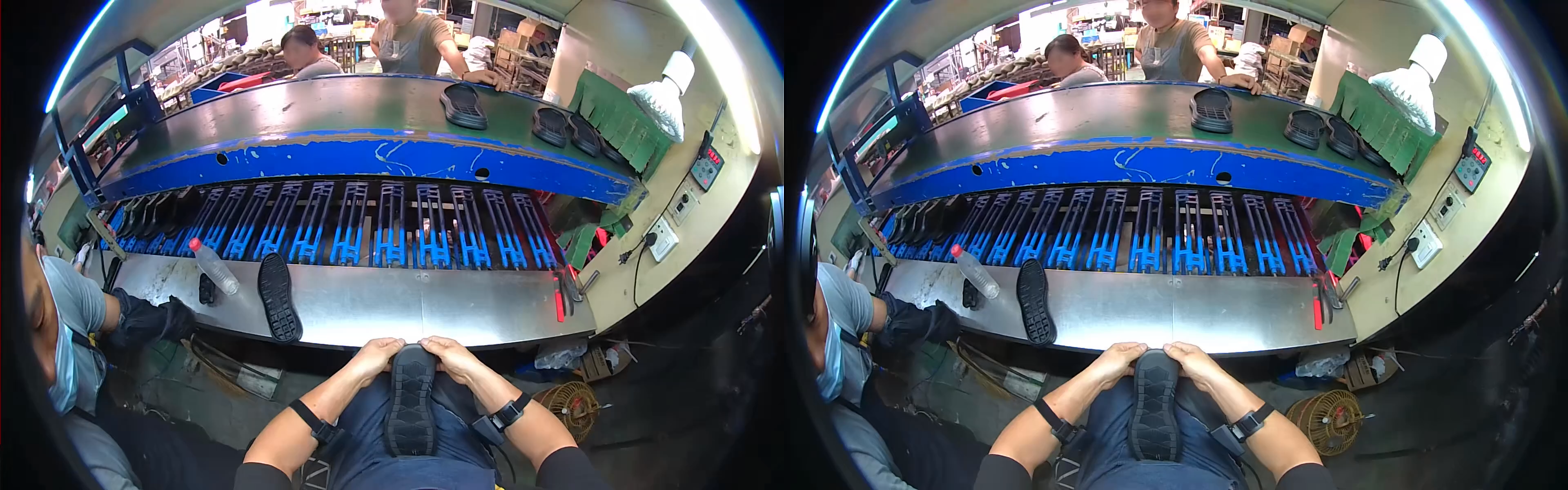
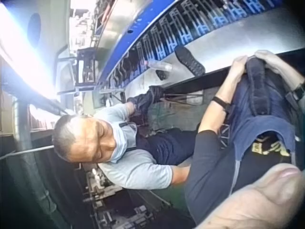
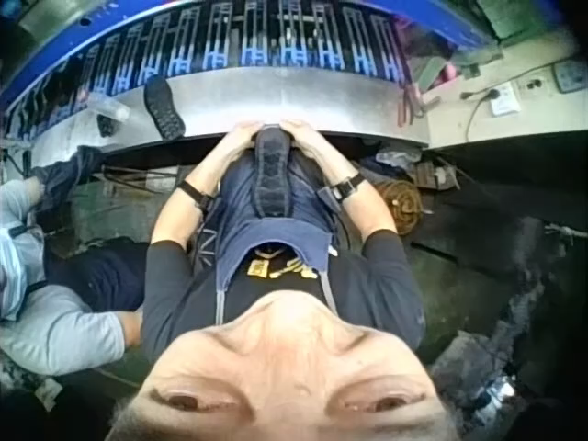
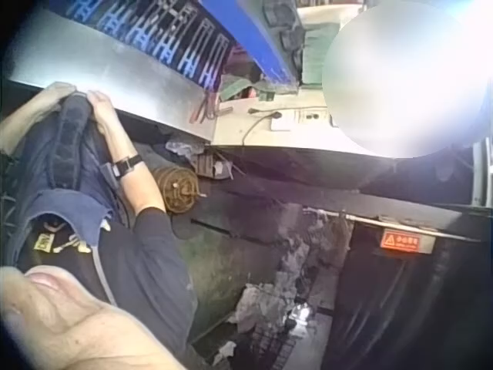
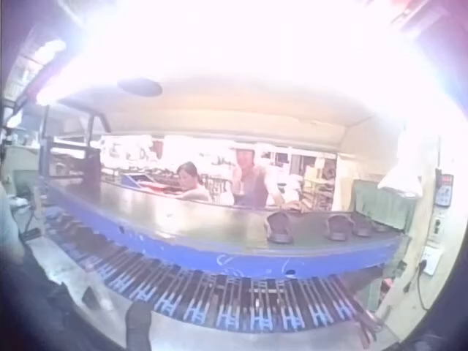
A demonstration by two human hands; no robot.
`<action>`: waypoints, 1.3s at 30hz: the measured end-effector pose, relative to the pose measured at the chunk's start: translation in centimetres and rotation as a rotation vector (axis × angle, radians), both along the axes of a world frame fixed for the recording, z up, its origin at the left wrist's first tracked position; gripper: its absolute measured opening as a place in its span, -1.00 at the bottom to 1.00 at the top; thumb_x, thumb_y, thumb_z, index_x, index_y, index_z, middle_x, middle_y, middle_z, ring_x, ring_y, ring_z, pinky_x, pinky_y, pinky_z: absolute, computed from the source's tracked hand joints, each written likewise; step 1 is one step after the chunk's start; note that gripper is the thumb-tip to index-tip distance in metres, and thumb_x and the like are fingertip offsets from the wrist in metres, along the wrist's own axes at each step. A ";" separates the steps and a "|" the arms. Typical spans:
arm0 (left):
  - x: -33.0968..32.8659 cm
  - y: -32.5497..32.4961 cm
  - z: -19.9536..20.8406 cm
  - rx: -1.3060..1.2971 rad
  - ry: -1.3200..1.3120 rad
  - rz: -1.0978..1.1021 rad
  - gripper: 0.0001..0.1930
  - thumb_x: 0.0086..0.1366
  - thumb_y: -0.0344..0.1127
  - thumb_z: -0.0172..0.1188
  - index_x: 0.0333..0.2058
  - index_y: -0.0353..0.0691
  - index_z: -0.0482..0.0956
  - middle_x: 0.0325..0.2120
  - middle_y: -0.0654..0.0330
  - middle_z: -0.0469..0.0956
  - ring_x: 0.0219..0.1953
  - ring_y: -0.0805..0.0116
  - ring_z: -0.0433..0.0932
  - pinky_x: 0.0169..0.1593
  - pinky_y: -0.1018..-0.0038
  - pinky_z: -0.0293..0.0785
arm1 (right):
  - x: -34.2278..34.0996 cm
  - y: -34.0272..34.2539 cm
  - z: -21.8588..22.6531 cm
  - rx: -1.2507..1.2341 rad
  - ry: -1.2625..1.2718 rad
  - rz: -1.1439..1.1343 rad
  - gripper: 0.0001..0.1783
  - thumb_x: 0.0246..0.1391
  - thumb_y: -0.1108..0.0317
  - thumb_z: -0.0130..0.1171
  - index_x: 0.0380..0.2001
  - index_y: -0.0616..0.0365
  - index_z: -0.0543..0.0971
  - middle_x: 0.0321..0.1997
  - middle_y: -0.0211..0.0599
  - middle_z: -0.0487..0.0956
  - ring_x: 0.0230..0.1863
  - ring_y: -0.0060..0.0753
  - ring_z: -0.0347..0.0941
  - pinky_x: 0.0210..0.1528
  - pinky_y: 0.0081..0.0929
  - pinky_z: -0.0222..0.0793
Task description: Check and press shoe soles against the upper components as they come off a production line conveyor.
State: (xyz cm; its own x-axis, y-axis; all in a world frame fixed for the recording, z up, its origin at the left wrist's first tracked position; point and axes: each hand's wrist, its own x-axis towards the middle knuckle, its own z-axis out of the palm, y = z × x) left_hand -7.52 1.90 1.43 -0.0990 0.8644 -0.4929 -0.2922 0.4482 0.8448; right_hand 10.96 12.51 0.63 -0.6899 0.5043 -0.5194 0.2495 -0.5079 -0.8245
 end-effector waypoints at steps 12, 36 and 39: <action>-0.4 -0.8 1.0 0.062 -0.050 -0.136 -0.72 0.49 -0.13 0.05 -0.11 -0.22 0.59 -0.22 0.26 0.59 -0.18 0.46 0.52 -0.08 0.40 0.49 | 0.4 -0.5 0.5 0.085 0.056 0.055 -0.63 0.36 0.07 0.09 -0.10 0.18 0.59 -0.13 -0.38 0.62 -0.12 -0.51 0.51 -0.05 -0.40 0.45; 2.3 -6.8 4.8 0.832 0.586 -0.465 -0.77 -0.02 -0.31 0.35 -0.33 -0.15 0.61 -0.27 0.23 0.49 -0.21 0.30 0.46 -0.13 0.32 0.38 | 5.2 -3.2 5.9 0.851 0.413 0.453 -0.61 -0.19 0.09 0.50 -0.43 0.04 0.53 -0.32 -0.38 0.39 -0.25 -0.31 0.38 -0.16 -0.29 0.29; 0.7 -3.5 5.4 0.588 0.387 -0.321 -0.70 0.02 -0.38 0.43 -0.25 -0.25 0.60 -0.28 0.12 0.49 -0.29 0.24 0.47 -0.24 0.36 0.41 | 3.5 -1.7 6.3 0.654 0.243 0.332 -0.56 -0.10 0.25 0.51 -0.28 0.17 0.46 -0.28 -0.20 0.40 -0.28 -0.21 0.40 -0.25 -0.30 0.34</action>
